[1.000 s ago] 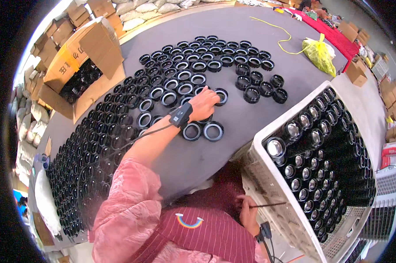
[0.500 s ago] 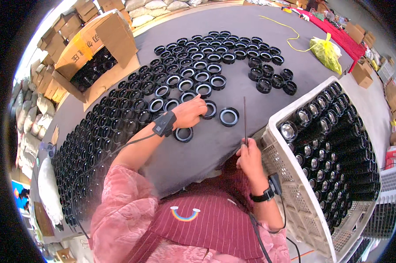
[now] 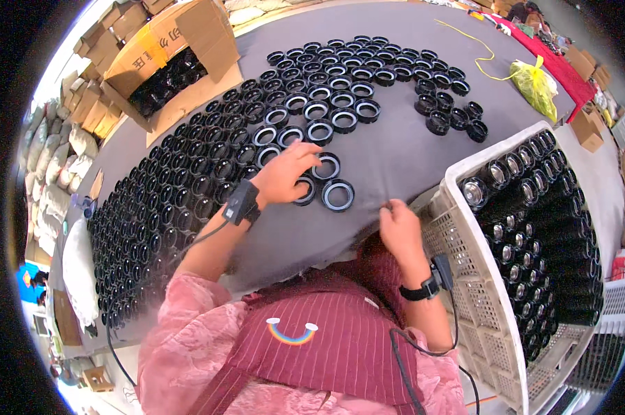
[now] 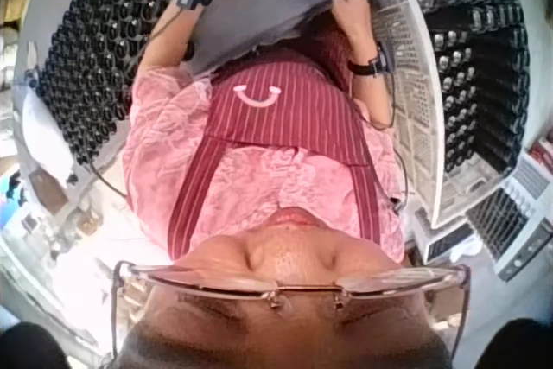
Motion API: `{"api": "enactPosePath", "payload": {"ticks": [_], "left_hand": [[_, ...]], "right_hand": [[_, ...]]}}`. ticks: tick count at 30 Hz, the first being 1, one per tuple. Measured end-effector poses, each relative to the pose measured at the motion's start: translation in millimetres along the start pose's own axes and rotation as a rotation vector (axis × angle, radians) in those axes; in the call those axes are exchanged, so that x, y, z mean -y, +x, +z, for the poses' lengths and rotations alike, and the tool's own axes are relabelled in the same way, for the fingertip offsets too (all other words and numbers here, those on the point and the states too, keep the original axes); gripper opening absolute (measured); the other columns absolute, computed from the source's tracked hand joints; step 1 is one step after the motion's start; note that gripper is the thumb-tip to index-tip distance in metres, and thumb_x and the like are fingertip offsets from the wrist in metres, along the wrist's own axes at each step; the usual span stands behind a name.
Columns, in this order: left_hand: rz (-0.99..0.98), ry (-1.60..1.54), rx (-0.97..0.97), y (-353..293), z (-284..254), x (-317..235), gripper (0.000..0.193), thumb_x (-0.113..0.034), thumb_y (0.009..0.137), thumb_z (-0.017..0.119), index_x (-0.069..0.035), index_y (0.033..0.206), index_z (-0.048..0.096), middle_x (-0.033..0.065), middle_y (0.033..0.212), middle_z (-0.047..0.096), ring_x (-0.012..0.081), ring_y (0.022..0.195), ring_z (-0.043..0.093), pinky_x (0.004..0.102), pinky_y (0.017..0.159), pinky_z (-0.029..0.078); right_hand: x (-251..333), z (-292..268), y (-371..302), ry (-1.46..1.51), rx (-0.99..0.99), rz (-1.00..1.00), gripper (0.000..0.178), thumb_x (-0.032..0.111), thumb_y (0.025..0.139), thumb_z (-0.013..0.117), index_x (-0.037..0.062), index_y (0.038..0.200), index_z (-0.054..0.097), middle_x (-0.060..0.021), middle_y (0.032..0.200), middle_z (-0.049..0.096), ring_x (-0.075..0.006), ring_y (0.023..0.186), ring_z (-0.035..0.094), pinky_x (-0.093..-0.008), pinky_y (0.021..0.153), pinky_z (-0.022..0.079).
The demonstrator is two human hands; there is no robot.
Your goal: The recorder is using a small tool to trim or adjust black circular plastic components on a workbench in a manufacturing environment.
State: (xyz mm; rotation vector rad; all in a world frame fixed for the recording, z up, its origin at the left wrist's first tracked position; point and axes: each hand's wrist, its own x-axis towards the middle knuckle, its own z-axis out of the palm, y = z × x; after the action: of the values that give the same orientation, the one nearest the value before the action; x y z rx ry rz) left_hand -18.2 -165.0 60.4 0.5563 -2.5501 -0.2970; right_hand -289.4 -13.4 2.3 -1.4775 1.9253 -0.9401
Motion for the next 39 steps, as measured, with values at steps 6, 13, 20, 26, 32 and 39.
{"api": "enactPosePath", "payload": {"ticks": [6, 13, 20, 26, 32, 39], "left_hand": [[-0.403, 0.302, -0.122, -31, 1, -55, 0.048, -0.026, 0.067, 0.076, -0.006, 0.106, 0.057, 0.0128, 0.105, 0.061, 0.0324, 0.102, 0.057, 0.0450, 0.085, 0.045], [-0.534, 0.326, -0.094, -39, 22, -64, 0.058, -0.027, 0.071, 0.079, -0.002, 0.118, 0.056, 0.0161, 0.116, 0.059, 0.0348, 0.112, 0.054, 0.0466, 0.094, 0.042], [-0.486, 0.296, -0.241, -61, 44, -67, 0.053, -0.028, 0.076, 0.078, -0.003, 0.117, 0.057, 0.0164, 0.113, 0.058, 0.0360, 0.111, 0.054, 0.0500, 0.100, 0.040], [-0.428, 0.148, -0.242, -83, 53, -72, 0.033, -0.023, 0.075, 0.079, -0.004, 0.095, 0.061, 0.0168, 0.113, 0.057, 0.0390, 0.110, 0.054, 0.0555, 0.107, 0.039], [-0.378, -0.060, -0.181, -118, 42, -116, 0.039, -0.022, 0.070, 0.083, -0.002, 0.094, 0.059, 0.0175, 0.117, 0.058, 0.0390, 0.119, 0.054, 0.0593, 0.109, 0.039], [-0.454, -0.153, -0.319, -123, 47, -112, 0.075, -0.033, 0.073, 0.087, -0.001, 0.129, 0.050, 0.0209, 0.131, 0.056, 0.0414, 0.123, 0.054, 0.0587, 0.113, 0.034]], "right_hand": [[2, -4, -32, 1.016, -0.188, 0.147, 0.038, 0.031, 0.102, 0.055, 0.0037, 0.076, 0.058, -0.0044, 0.065, 0.058, -0.0130, 0.050, 0.046, -0.0272, 0.048, 0.036], [31, 27, -28, 0.749, 0.034, 0.029, 0.044, 0.035, 0.108, 0.045, 0.0038, 0.088, 0.069, 0.0019, 0.066, 0.054, -0.0068, 0.054, 0.043, -0.0223, 0.051, 0.035], [28, 57, 5, 0.795, 0.140, 0.031, 0.036, 0.038, 0.105, 0.053, 0.0036, 0.103, 0.065, -0.0094, 0.081, 0.068, -0.0111, 0.064, 0.063, -0.0251, 0.053, 0.050], [23, 62, 2, 0.814, 0.119, 0.022, 0.029, 0.030, 0.105, 0.055, 0.0030, 0.105, 0.064, -0.0079, 0.086, 0.068, -0.0106, 0.065, 0.063, -0.0248, 0.057, 0.051], [28, 54, -31, 0.550, 0.101, -0.149, 0.016, 0.017, 0.102, 0.058, 0.0026, 0.101, 0.065, -0.0027, 0.080, 0.065, -0.0077, 0.066, 0.058, -0.0222, 0.059, 0.046], [57, 45, -57, 0.805, 0.163, -0.100, 0.012, 0.008, 0.100, 0.059, 0.0013, 0.104, 0.067, -0.0049, 0.085, 0.066, -0.0089, 0.070, 0.060, -0.0240, 0.066, 0.048]]}}
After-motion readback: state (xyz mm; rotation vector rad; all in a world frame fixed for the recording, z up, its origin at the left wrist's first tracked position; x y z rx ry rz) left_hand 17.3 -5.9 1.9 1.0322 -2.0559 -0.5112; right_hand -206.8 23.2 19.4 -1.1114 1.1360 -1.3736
